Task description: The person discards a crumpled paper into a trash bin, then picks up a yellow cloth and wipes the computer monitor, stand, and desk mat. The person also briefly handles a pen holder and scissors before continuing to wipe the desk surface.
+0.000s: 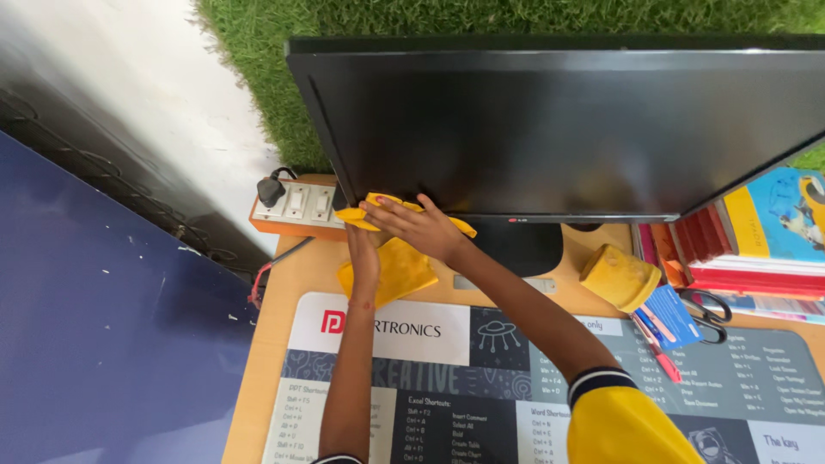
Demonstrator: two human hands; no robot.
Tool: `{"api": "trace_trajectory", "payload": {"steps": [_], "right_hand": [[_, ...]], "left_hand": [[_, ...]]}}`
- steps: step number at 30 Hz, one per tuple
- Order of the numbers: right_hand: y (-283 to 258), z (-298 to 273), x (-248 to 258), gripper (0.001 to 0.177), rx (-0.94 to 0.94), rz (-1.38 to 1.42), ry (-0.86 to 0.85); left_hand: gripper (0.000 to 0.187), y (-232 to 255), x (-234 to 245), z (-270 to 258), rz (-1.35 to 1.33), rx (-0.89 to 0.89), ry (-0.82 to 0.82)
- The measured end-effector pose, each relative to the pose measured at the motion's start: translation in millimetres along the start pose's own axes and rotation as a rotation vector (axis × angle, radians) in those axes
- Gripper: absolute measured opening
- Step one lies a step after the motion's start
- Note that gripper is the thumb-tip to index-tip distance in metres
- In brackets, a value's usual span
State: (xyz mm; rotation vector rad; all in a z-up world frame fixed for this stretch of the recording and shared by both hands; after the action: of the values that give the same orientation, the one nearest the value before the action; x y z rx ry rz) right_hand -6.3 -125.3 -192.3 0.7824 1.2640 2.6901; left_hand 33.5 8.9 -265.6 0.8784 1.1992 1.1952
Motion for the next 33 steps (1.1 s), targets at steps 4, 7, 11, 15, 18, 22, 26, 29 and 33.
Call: {"api": "trace_trajectory", "payload": {"steps": [4,7,11,15,18,22,26,29,33], "right_hand": [[33,23,18,0.063,-0.028,0.022,0.023],[80,57,41,0.06,-0.098,-0.08,0.144],[147,98,70,0.049,-0.349,0.013,0.24],[162,100,78,0.042,-0.424,0.085,0.29],[135,78,58,0.028,-0.438,0.192,0.259],[72,27,22,0.032,-0.305,0.217,0.148],[15,-30,-7,0.05,-0.098,0.205,-0.047],[3,-47,-14,0.045,-0.071,0.259,-0.124],[26,-44,-4,0.045,-0.088,0.271,-0.111]], "left_hand": [[0.052,-5,-4,2,-0.136,-0.014,0.045],[0.045,-9,-7,7,-0.181,0.012,0.097],[0.041,1,-3,3,-0.055,-0.048,0.044],[0.043,1,-1,6,0.012,-0.026,0.026],[0.043,-3,0,6,-0.009,-0.038,0.017],[0.046,-10,3,7,-0.023,-0.007,0.011],[0.047,-18,3,4,-0.043,0.037,0.028],[0.05,-15,0,-3,-0.088,0.095,0.063],[0.05,-11,-6,-6,-0.149,0.2,0.132]]}}
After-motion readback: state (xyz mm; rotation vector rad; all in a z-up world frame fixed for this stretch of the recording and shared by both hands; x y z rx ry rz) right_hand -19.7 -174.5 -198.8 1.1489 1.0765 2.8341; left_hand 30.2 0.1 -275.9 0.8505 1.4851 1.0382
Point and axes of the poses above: each hand's wrist, its own z-axis towards the middle knuckle, its own x-axis out of the back of the hand, y = z × x, the point moved 5 cm from there along z, towards the middle knuckle, and after that the axes turned 4 degrees about y, right-handed, at the moved point
